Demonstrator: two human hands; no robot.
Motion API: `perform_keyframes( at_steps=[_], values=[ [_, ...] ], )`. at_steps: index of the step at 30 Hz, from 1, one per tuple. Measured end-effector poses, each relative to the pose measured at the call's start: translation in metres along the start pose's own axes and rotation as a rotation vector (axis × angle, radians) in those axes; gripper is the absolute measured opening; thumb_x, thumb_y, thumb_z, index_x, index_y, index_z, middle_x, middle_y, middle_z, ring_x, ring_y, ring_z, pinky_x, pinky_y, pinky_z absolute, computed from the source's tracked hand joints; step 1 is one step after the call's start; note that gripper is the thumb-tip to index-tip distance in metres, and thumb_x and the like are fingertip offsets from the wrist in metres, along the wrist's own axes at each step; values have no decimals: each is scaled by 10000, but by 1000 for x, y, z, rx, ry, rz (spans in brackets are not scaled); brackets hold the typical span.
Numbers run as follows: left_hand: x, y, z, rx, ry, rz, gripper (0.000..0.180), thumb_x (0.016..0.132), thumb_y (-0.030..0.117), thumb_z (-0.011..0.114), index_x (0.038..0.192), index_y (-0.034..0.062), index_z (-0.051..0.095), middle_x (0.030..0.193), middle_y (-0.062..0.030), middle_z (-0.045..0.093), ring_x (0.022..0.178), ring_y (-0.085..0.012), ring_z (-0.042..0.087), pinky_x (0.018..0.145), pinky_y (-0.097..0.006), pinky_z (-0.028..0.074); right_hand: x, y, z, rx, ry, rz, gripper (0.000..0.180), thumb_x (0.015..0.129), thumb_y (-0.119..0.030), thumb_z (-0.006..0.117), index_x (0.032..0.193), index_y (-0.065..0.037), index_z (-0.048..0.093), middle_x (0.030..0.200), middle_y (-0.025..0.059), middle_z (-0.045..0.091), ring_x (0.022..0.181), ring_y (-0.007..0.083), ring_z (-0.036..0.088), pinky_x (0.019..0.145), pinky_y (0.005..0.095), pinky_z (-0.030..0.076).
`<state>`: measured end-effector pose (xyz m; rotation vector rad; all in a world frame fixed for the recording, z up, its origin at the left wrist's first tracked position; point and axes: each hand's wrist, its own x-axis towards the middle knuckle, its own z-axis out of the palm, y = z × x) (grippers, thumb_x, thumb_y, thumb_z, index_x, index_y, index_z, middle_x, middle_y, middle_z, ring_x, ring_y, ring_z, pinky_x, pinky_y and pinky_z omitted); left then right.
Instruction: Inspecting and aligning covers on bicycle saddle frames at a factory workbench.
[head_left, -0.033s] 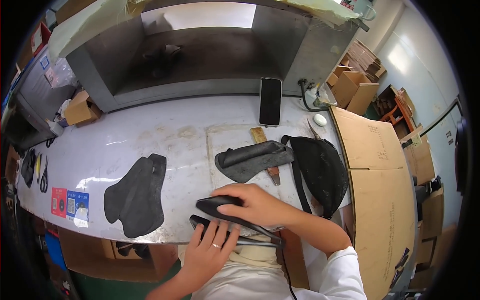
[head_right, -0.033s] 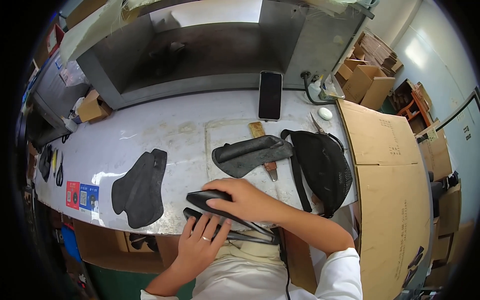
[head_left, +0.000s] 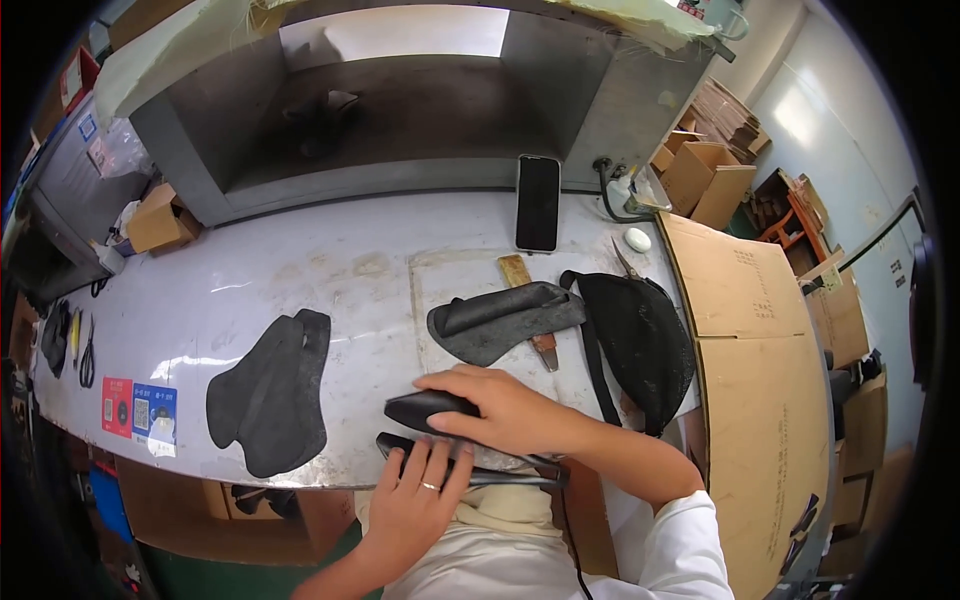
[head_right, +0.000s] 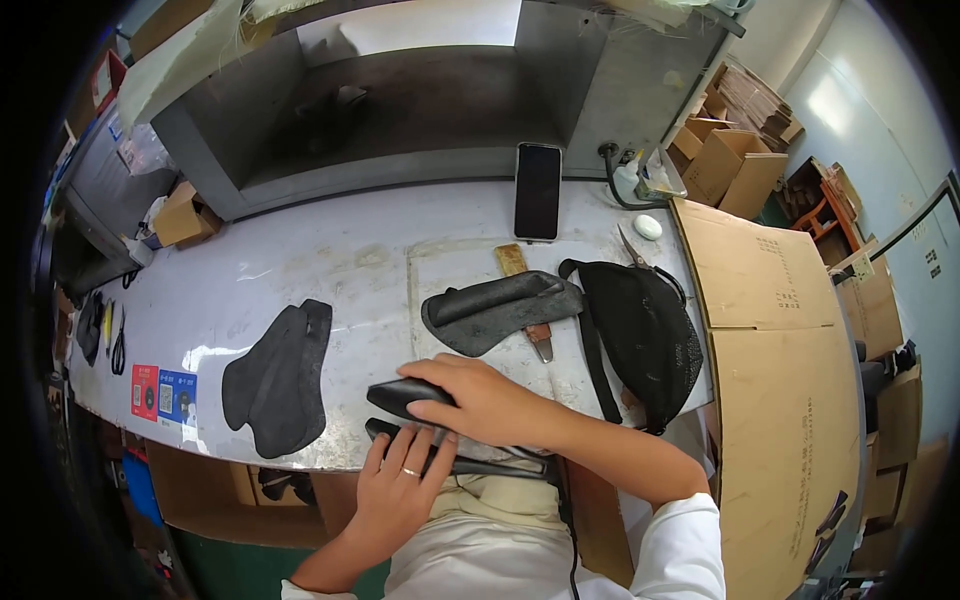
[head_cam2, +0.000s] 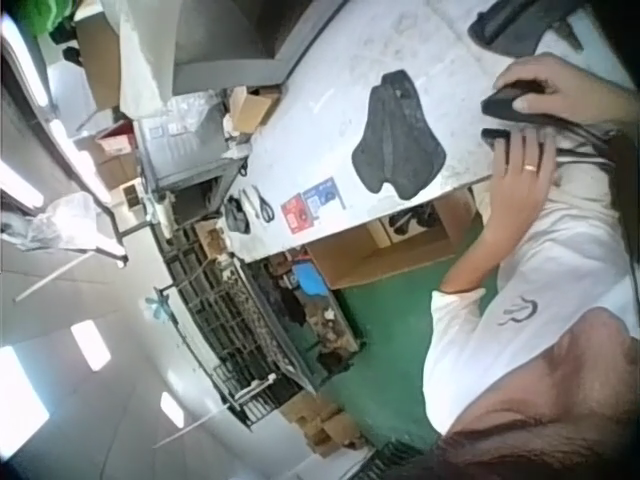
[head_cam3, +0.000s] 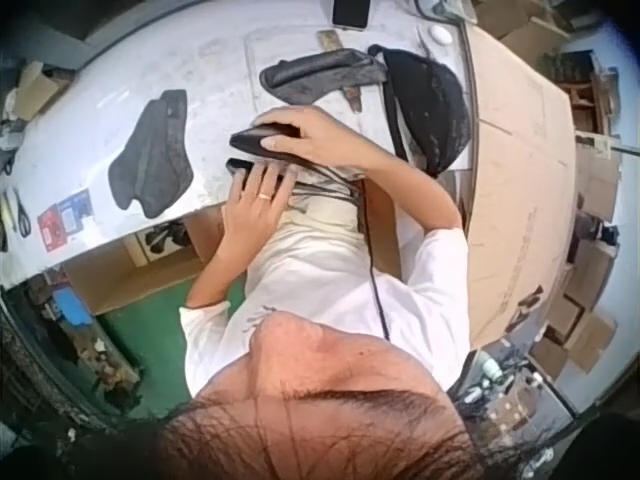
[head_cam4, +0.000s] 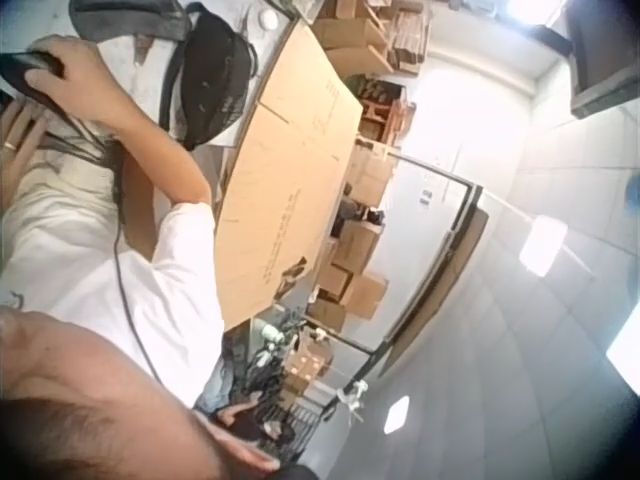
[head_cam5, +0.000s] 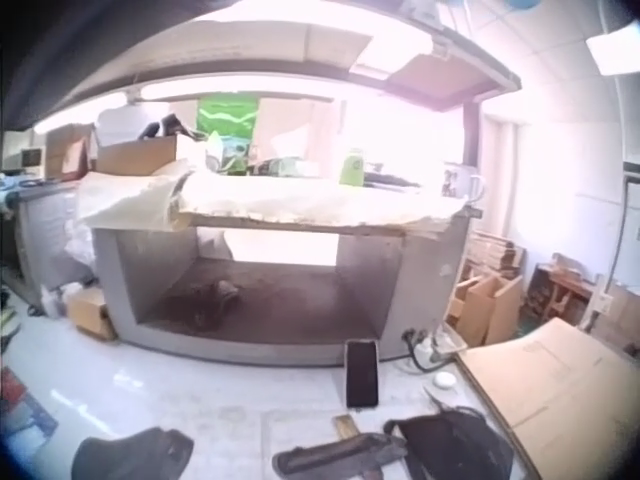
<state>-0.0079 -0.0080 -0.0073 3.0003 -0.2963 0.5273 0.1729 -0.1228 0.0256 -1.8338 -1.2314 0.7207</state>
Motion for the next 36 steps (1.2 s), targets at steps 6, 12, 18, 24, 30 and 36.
perform_keyframes(
  at_steps=[6, 12, 18, 24, 30, 36],
  values=[
    [-12, -1, 17, -7, -63, -177, 489, 797, 244, 646, 1233, 27, 605, 1130, -175, 555, 974, -334, 506, 845, -456, 393, 9, 24, -20, -423, 316, -117, 363, 875, -191, 669, 1179, -11, 588, 1015, 177, 596, 973, 376, 593, 841, 414, 493],
    [-13, -4, -1, -130, -48, -199, 559, 804, 378, 686, 1231, 29, 596, 1163, -149, 553, 988, -303, 512, 828, -454, 387, 1, 51, -42, -816, 181, -195, 199, 717, -157, 738, 855, -46, 648, 864, 93, 588, 863, 273, 585, 758, 387, 488],
    [-14, -16, -1, -295, 118, -214, 439, 784, 254, 724, 1144, 25, 621, 1102, -112, 571, 958, -299, 524, 800, -445, 398, 8, 65, -26, -1158, 217, -379, 200, 677, -158, 706, 805, -37, 612, 771, 81, 551, 796, 260, 564, 717, 367, 469],
    [-7, -23, -23, -437, 325, -245, 382, 727, 81, 739, 1091, 14, 643, 1036, -110, 611, 907, -296, 560, 790, -408, 441, -10, 15, -56, -777, 562, -375, 157, 671, -35, 639, 804, -13, 559, 769, 90, 587, 731, 230, 590, 652, 318, 463],
    [-7, -28, -36, -985, 467, -322, 403, 776, 61, 666, 1166, -22, 609, 1093, -170, 604, 1010, -270, 567, 885, -374, 451, -64, -55, -68, 607, 400, -292, 166, 752, 29, 555, 919, 30, 555, 847, 59, 599, 763, 105, 560, 699, 222, 431],
    [31, 5, -39, -1901, 78, -167, 586, 762, 160, 757, 1270, -33, 538, 1189, -150, 586, 1114, -251, 559, 963, -351, 418, -82, -53, -34, 993, 30, -33, 149, 875, -61, 617, 997, -14, 546, 884, 8, 576, 761, 25, 513, 636, 172, 386]
  ],
)
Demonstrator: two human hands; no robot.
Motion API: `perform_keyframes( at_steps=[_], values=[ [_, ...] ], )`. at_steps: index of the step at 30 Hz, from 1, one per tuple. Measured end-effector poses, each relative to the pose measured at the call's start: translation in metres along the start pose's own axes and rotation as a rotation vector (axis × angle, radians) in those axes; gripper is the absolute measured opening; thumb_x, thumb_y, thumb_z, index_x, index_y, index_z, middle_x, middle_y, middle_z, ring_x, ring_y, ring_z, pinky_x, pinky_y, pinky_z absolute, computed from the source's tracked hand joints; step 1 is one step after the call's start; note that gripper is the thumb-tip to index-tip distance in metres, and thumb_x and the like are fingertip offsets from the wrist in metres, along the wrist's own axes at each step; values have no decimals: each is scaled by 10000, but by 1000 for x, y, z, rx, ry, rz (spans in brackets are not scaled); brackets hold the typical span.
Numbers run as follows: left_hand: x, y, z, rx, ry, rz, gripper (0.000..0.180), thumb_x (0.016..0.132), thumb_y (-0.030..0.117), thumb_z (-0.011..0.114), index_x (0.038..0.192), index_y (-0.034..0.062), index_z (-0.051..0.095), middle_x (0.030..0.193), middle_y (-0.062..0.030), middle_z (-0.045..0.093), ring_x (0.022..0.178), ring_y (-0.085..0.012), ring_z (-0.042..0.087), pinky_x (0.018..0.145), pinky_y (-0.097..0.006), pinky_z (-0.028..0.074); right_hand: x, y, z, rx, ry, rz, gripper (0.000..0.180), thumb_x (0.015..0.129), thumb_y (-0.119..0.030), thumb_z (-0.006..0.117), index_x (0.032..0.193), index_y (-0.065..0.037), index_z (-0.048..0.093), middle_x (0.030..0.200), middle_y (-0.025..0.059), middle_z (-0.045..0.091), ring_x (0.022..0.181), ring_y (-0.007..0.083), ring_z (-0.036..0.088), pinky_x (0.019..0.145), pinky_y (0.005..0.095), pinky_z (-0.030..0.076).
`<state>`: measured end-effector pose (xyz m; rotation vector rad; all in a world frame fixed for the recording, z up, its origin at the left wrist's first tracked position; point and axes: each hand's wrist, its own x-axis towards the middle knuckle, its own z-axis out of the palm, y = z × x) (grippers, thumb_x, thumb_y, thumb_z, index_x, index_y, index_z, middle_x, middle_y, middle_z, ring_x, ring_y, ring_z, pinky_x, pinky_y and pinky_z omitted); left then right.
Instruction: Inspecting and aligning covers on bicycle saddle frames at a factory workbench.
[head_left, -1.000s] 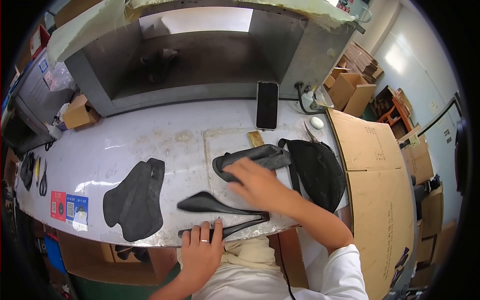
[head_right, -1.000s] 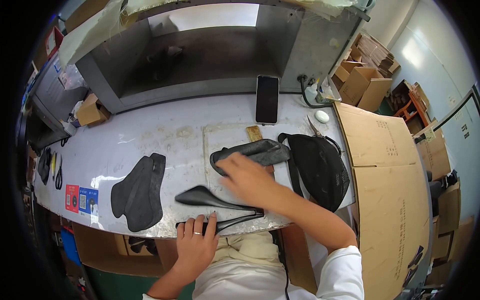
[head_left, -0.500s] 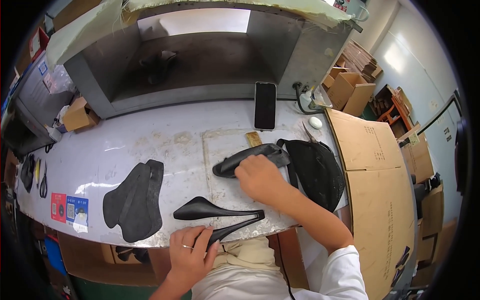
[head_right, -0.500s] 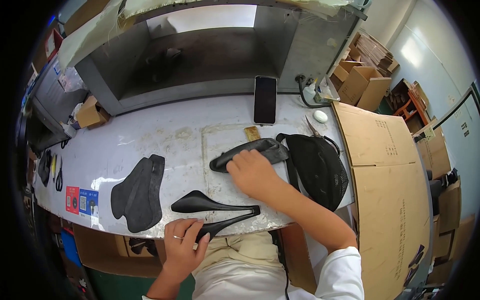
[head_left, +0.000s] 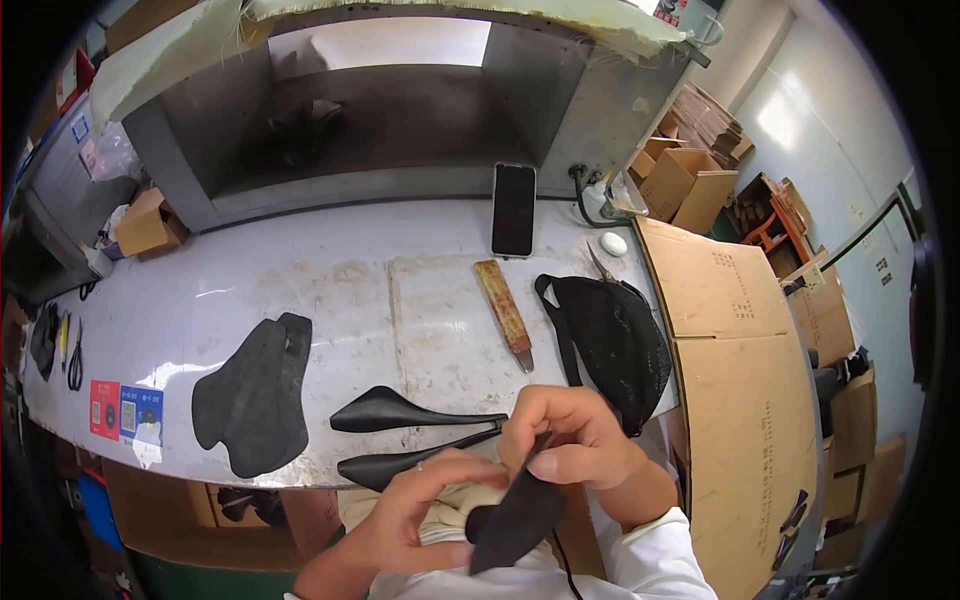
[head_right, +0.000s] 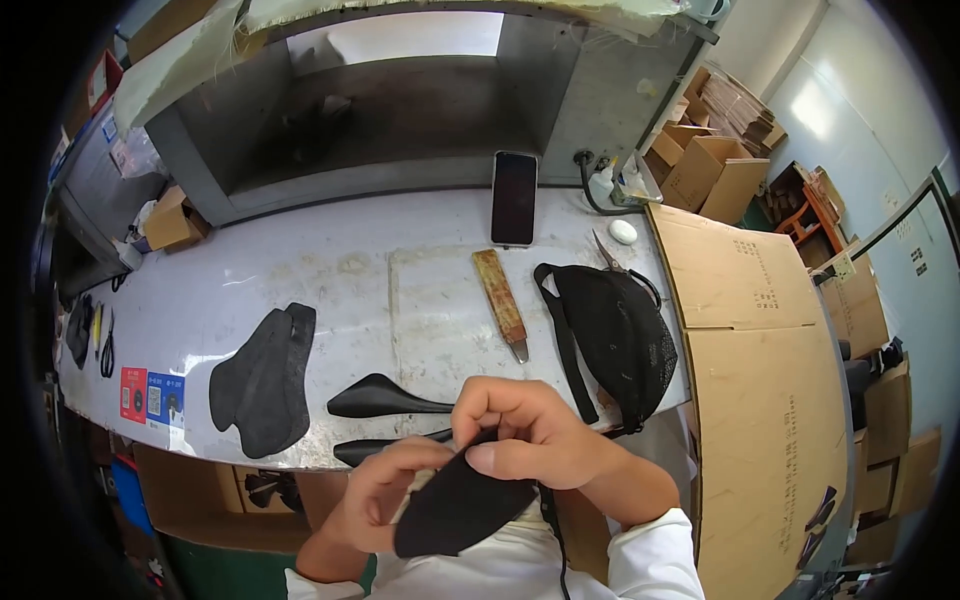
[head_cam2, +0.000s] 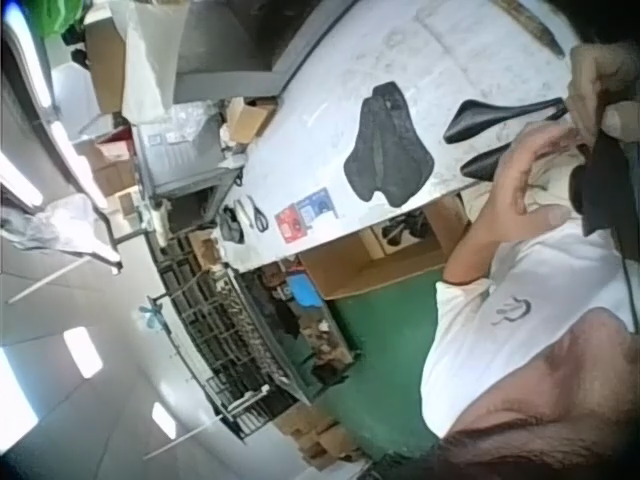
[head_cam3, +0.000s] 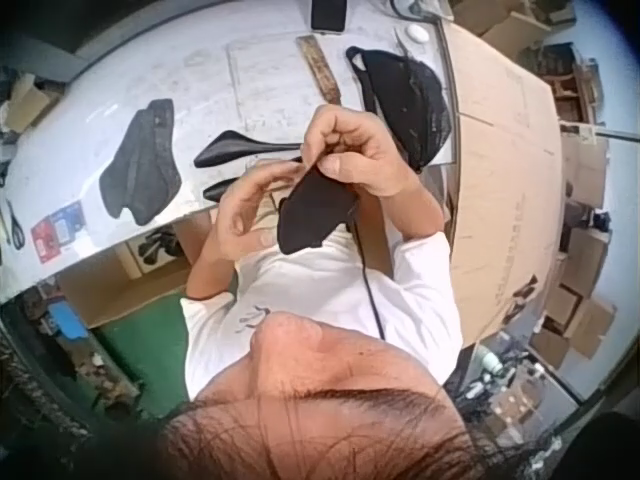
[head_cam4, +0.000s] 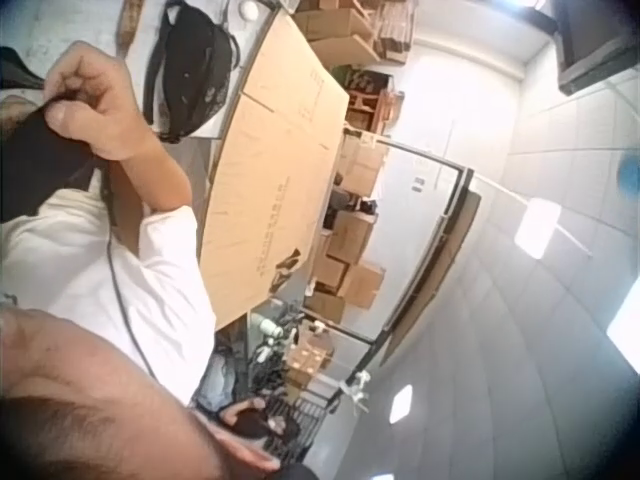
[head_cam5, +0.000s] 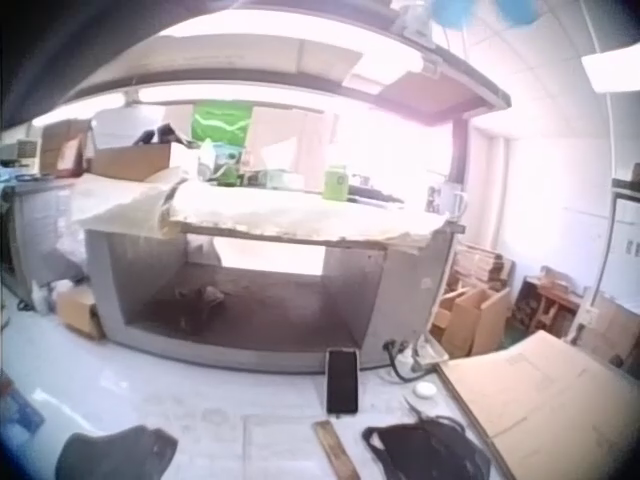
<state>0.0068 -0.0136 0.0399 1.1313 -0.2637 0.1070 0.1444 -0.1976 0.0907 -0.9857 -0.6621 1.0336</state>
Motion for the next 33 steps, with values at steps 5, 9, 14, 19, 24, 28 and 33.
perform_keyframes(
  at_steps=[5, 9, 14, 19, 24, 28, 33],
  values=[
    [-3, -5, -1, 139, -115, -109, 168, 760, 52, 752, 869, -7, 639, 799, -77, 631, 653, -178, 605, 606, -275, 464, -21, 24, -1, -17, 79, 119, 185, 861, -39, 715, 970, 4, 573, 920, 42, 600, 794, 76, 551, 695, 221, 430],
    [-8, -10, 3, 466, -193, 154, 156, 736, 43, 760, 791, -2, 621, 681, -70, 539, 553, -227, 509, 492, -340, 390, -33, 36, 6, -325, 145, -29, 131, 871, -80, 718, 848, 10, 625, 745, 64, 624, 673, 108, 573, 597, 256, 441],
    [-26, -23, 7, 494, 63, 366, 183, 771, 51, 741, 718, -43, 593, 623, -98, 520, 532, -251, 514, 471, -348, 392, -60, 57, 17, -258, 1120, -525, 251, 854, -212, 736, 821, -25, 571, 722, 54, 592, 625, 98, 530, 597, 253, 441],
    [-37, -38, -2, 535, 139, 245, 205, 760, 113, 755, 810, -59, 656, 755, -138, 591, 651, -250, 559, 576, -340, 450, -78, 57, 10, -388, 807, -558, 196, 864, -150, 714, 847, 20, 617, 724, 84, 619, 572, 137, 553, 511, 264, 423],
    [-33, -31, 0, 860, 270, 92, 923, 703, 522, 794, 1315, -103, 500, 1196, -202, 540, 1033, -289, 525, 903, -406, 432, -78, 14, 0, -638, 129, -540, 295, 868, -203, 745, 819, 50, 601, 619, 125, 549, 440, 227, 519, 389, 331, 390],
    [-28, -23, 1, 810, -28, 149, 1287, 525, 652, 845, 1421, -122, 341, 1400, -247, 427, 1243, -354, 449, 1044, -464, 334, -60, 6, 15, -858, -75, -543, 196, 819, -90, 780, 843, 37, 633, 659, 95, 553, 467, 213, 533, 382, 305, 350],
    [-15, -17, 8, 377, -318, -113, 731, 648, 282, 898, 1215, -66, 596, 1222, -226, 590, 1140, -334, 561, 969, -427, 421, -54, 17, 21, -891, -219, -495, 197, 831, -107, 767, 889, 22, 629, 645, 56, 544, 473, 187, 546, 398, 290, 381]
  ],
)
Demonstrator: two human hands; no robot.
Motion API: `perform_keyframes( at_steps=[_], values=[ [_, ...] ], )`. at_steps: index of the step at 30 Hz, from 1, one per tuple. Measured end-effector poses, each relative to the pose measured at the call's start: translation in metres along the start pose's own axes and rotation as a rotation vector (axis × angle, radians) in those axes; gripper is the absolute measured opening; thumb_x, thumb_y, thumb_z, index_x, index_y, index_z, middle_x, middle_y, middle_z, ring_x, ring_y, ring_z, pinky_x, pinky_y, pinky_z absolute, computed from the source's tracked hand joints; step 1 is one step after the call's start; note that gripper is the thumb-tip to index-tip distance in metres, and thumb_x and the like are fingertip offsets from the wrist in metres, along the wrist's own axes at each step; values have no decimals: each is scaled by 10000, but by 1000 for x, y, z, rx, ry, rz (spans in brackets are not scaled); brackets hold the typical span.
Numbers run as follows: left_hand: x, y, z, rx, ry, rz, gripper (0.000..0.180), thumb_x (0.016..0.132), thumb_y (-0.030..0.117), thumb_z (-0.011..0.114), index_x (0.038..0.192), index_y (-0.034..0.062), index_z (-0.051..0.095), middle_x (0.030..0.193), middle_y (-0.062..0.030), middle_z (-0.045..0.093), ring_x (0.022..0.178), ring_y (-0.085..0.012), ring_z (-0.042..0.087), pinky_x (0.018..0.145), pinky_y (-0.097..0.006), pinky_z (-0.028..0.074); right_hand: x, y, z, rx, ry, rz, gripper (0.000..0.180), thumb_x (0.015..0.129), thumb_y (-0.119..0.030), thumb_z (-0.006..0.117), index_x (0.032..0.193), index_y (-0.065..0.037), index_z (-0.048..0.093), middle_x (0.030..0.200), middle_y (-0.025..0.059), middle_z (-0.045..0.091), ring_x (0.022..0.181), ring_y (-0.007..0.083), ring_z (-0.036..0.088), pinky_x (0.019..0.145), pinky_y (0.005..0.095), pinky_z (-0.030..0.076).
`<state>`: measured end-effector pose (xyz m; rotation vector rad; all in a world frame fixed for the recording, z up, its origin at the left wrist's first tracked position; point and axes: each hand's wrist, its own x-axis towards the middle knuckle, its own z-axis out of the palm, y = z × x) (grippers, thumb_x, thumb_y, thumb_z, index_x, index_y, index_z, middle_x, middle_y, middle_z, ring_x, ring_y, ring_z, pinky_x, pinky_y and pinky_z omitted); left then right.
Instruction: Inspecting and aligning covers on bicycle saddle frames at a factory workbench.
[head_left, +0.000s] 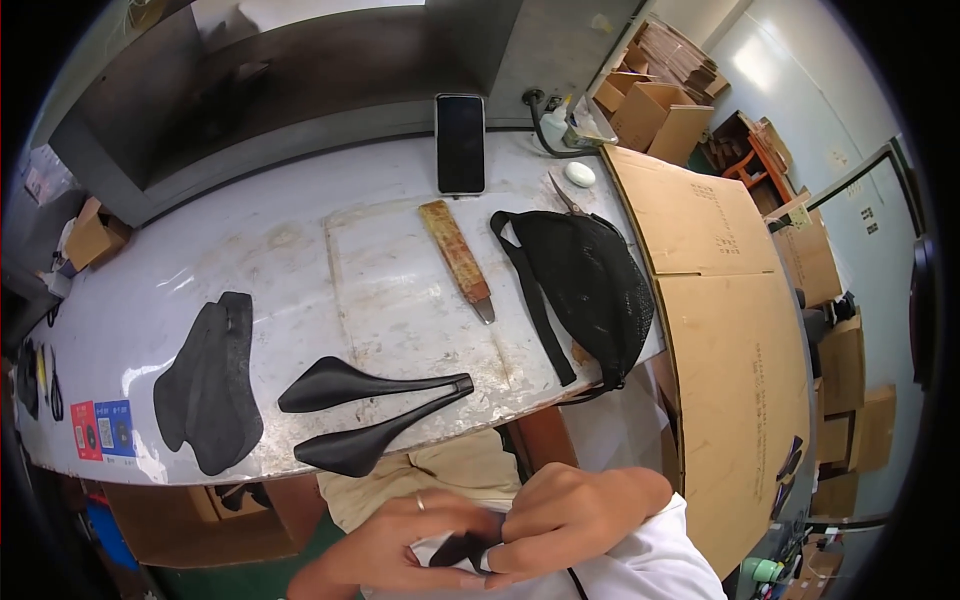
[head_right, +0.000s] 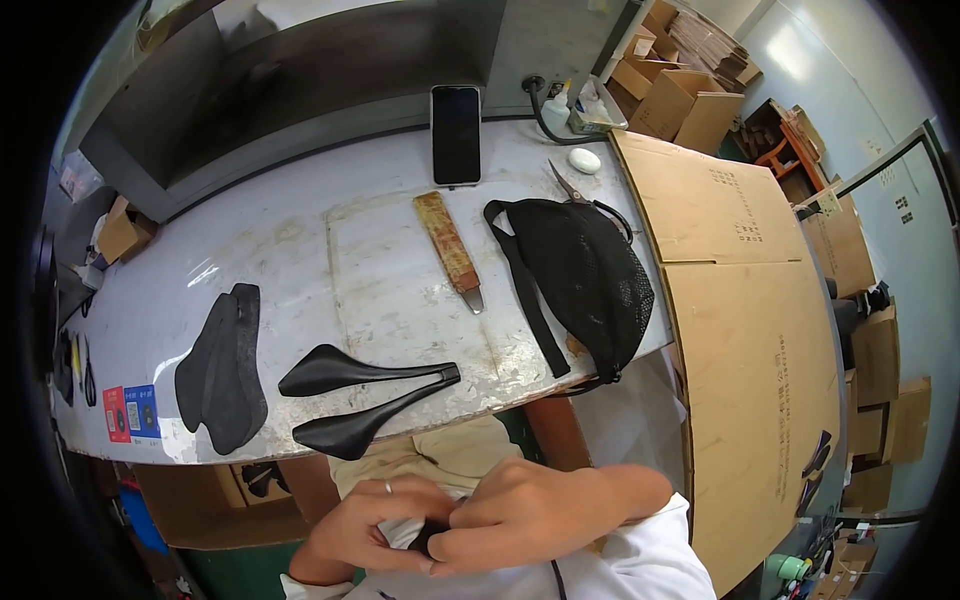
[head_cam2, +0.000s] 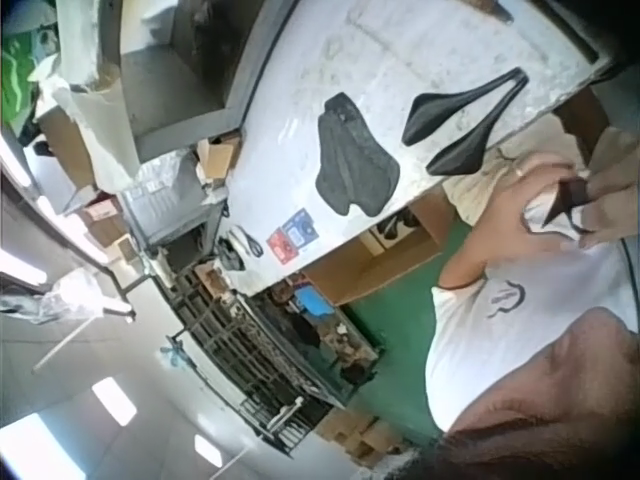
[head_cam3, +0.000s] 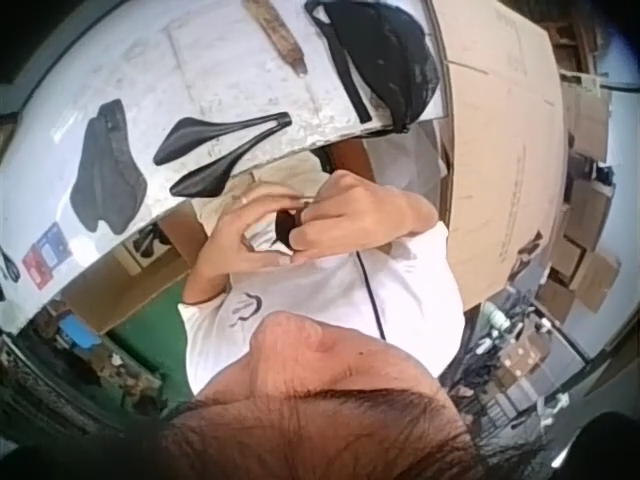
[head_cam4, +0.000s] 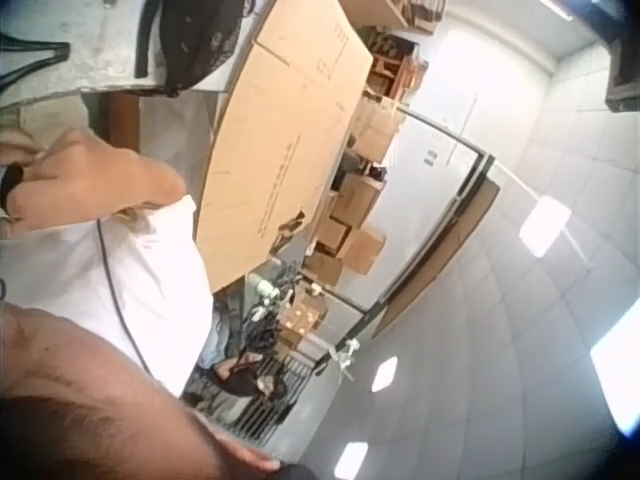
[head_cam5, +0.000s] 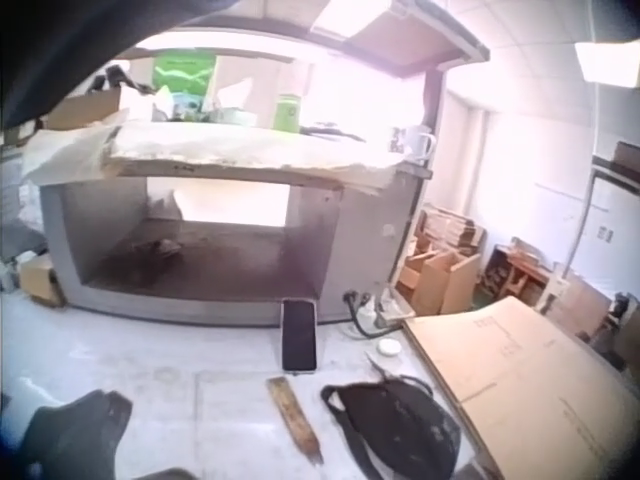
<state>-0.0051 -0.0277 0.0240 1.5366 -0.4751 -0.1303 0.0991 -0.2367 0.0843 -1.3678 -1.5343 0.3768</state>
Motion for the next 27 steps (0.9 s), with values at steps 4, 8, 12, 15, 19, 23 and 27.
perform_keyframes(
  at_steps=[4, 8, 12, 15, 19, 23, 27],
  values=[
    [-10, 8, 2, -235, 40, -50, 205, 721, -7, 792, 857, -62, 649, 839, -190, 671, 797, -292, 663, 709, -378, 511, -11, 7, 9, 158, 36, 159, 207, 821, -119, 778, 915, 4, 641, 651, 56, 570, 502, 201, 571, 433, 300, 411],
    [-23, 15, -1, -319, 144, -56, 131, 780, -15, 727, 801, -38, 599, 835, -219, 676, 779, -300, 675, 688, -372, 529, -20, 14, 9, 439, 46, 485, 251, 803, -120, 795, 974, -3, 654, 686, 60, 590, 546, 230, 572, 485, 310, 429],
    [-25, 8, 2, -60, 297, 9, 121, 894, 77, 606, 884, -27, 545, 785, -201, 682, 691, -250, 667, 624, -310, 534, -21, 22, 4, 521, -25, 473, 261, 792, -95, 798, 997, -9, 660, 726, 77, 601, 595, 209, 567, 524, 305, 425],
    [-31, 14, 10, 101, 521, -40, 157, 910, 116, 597, 900, -3, 495, 745, -182, 681, 606, -183, 630, 551, -255, 498, -17, 28, 7, 754, 108, 636, 260, 811, -111, 777, 1007, -24, 629, 702, 1, 539, 651, 137, 526, 627, 257, 412],
    [-29, 13, 4, 262, 537, -30, 182, 925, 147, 581, 905, 13, 460, 714, -183, 673, 553, -115, 577, 491, -235, 448, -9, 43, 22, 583, 146, 405, 240, 852, -152, 747, 950, 11, 602, 705, 39, 552, 654, 176, 535, 619, 282, 426],
    [-39, 13, 2, 83, 760, -90, 80, 885, -10, 596, 898, -27, 519, 685, -117, 666, 563, -119, 642, 486, -236, 496, -9, 32, 11, 456, -5, 685, 231, 921, -187, 666, 974, 25, 591, 738, 74, 607, 616, 175, 570, 573, 298, 461],
    [-53, 1, -2, 343, 631, -70, 139, 901, 48, 607, 943, -26, 497, 676, -97, 657, 569, -117, 646, 505, -225, 507, -14, 34, 10, 656, 122, 697, 212, 910, -155, 687, 991, 14, 587, 748, 41, 602, 668, 107, 563, 635, 253, 462]
  ],
)
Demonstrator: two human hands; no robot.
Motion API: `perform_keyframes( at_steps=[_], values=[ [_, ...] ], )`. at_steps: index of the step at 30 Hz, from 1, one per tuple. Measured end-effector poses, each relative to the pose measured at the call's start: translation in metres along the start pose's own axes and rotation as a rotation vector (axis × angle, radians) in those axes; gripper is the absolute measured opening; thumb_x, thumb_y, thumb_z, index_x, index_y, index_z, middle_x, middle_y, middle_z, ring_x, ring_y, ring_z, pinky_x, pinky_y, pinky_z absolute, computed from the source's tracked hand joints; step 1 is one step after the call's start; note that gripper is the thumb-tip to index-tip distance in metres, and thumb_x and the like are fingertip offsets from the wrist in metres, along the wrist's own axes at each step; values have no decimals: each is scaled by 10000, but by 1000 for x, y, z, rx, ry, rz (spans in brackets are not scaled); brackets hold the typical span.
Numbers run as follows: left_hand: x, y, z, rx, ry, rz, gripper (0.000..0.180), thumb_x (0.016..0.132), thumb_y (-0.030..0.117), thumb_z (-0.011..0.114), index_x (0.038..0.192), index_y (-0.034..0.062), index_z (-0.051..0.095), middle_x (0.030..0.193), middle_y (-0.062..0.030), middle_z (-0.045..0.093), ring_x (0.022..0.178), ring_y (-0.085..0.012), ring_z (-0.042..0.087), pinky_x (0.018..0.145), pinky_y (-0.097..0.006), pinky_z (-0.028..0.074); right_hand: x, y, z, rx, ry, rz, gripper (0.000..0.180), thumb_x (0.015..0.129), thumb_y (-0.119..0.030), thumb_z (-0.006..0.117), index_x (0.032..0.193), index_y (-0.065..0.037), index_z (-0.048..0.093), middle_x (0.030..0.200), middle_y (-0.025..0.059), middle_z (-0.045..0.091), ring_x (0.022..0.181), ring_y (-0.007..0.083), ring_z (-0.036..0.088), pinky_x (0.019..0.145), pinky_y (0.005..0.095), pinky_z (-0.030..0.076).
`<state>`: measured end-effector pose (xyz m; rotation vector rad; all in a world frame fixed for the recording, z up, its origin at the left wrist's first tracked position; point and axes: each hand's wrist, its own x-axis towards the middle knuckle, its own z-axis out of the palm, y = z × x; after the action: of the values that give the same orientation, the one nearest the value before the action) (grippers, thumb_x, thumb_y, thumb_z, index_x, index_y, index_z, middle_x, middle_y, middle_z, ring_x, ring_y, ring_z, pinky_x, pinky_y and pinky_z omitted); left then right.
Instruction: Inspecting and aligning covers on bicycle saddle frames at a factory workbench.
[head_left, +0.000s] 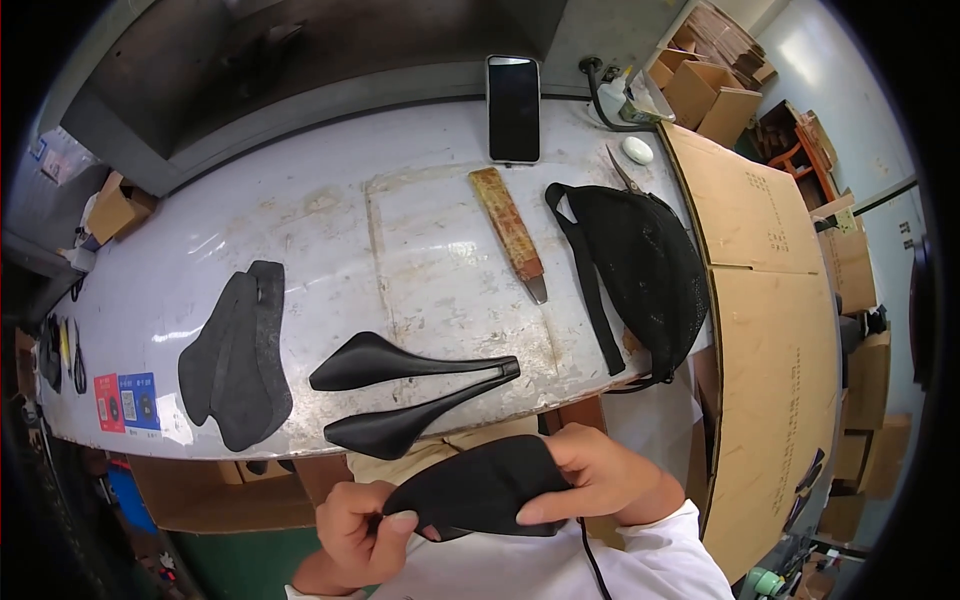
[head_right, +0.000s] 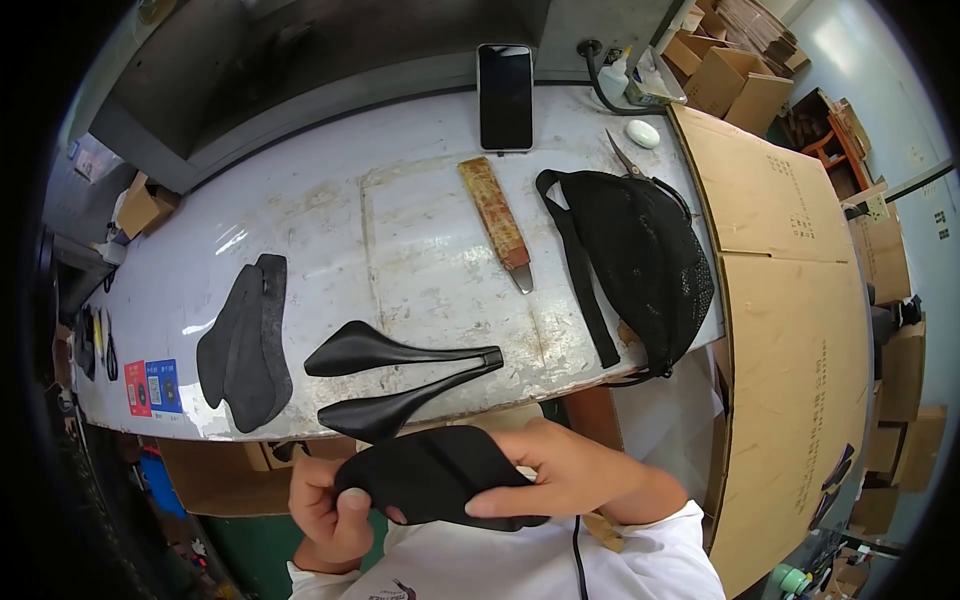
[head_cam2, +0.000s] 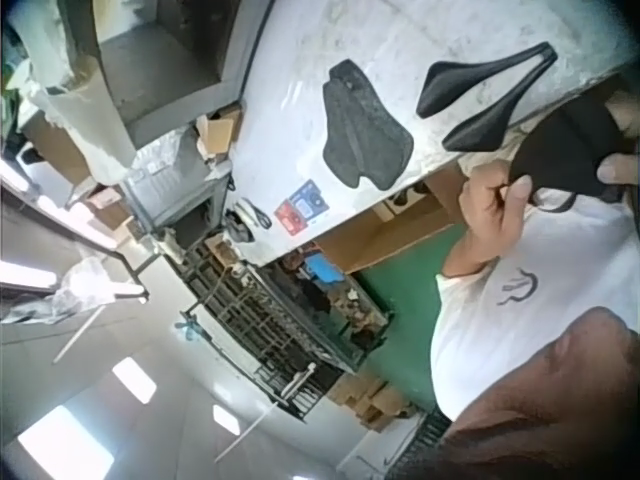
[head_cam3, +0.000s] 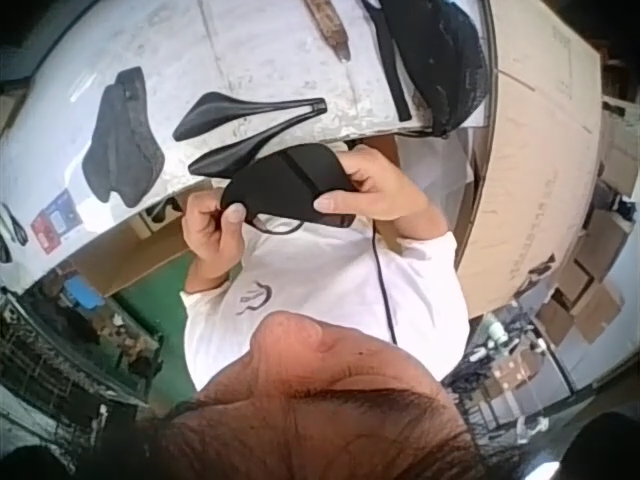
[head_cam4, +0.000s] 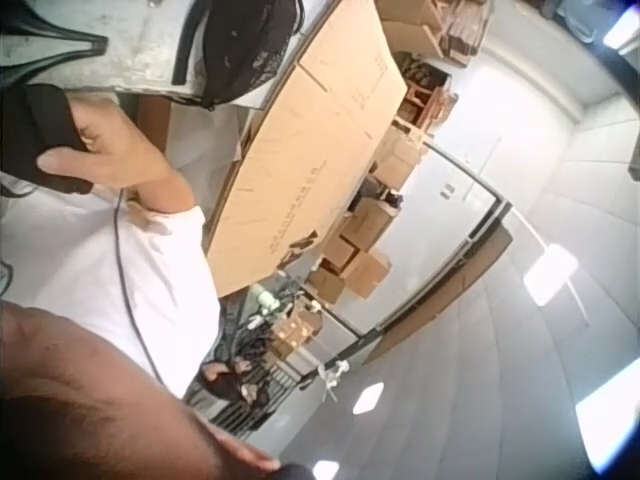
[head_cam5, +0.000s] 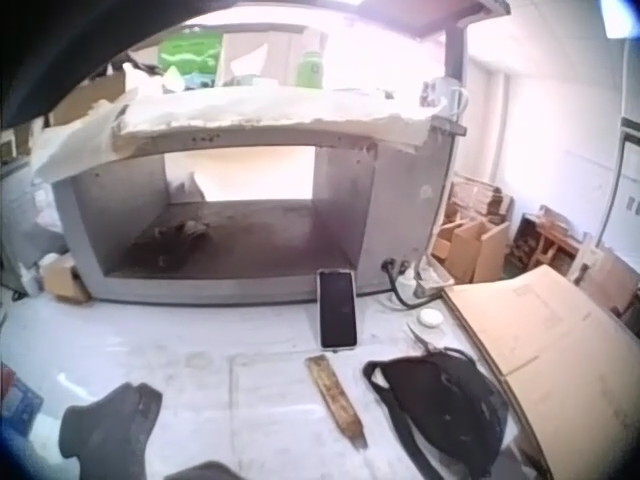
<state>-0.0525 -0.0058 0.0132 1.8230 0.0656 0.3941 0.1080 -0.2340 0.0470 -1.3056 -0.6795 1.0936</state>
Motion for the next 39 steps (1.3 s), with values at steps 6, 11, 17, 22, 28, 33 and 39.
perform_keyframes(
  at_steps=[6, 11, 17, 22, 28, 33, 39],
  values=[
    [26, 30, 13, -209, 546, -41, 376, 964, 336, 594, 910, 43, 366, 662, -62, 546, 432, -80, 443, 433, -201, 354, 8, 39, -18, -8, -362, -87, 237, 822, -93, 781, 893, 25, 588, 887, 40, 596, 796, 91, 502, 688, 268, 401],
    [30, 36, -1, -226, 636, -192, 500, 960, 110, 534, 1383, -10, 297, 749, -86, 597, 440, -94, 471, 421, -214, 400, -7, 39, -12, 429, 78, 212, 150, 877, -60, 719, 953, 6, 607, 886, -7, 606, 820, 45, 541, 701, 216, 457],
    [11, -8, -12, 182, 338, -21, 427, 863, -12, 591, 1287, -25, 539, 1072, -184, 549, 597, -172, 613, 474, -263, 508, -8, 34, -12, 183, 498, -124, 116, 845, -7, 735, 892, 28, 635, 755, 8, 641, 657, 24, 561, 551, 177, 418],
    [28, -10, -8, 634, 127, 3, 567, 793, -43, 661, 1341, -48, 513, 1173, -203, 538, 761, -164, 580, 550, -225, 445, 4, 25, -29, 108, 617, 26, 124, 864, -74, 735, 882, 28, 667, 652, 1, 620, 521, 19, 537, 446, 187, 382],
    [38, -28, -4, 299, 104, -258, 713, 717, -21, 735, 1381, -48, 478, 1241, -204, 522, 878, -190, 602, 708, -233, 492, 32, 58, -55, -262, 637, 100, 191, 837, -103, 763, 774, 3, 617, 559, -23, 555, 466, 21, 513, 421, 197, 376],
    [39, -36, -9, 191, 170, -359, 800, 649, -27, 745, 1400, -26, 469, 1250, -142, 538, 969, -182, 581, 700, -216, 461, 42, 53, -57, -154, 612, 213, 193, 844, -64, 750, 748, 7, 598, 573, -25, 561, 491, 25, 554, 436, 189, 408],
    [37, -44, -16, 190, 168, -324, 841, 635, -4, 738, 1418, -48, 432, 1307, -168, 515, 986, -166, 581, 727, -201, 458, 47, 51, -60, -238, 546, 215, 159, 844, -37, 729, 771, 30, 604, 566, -28, 534, 504, 36, 585, 434, 191, 416]
  ],
)
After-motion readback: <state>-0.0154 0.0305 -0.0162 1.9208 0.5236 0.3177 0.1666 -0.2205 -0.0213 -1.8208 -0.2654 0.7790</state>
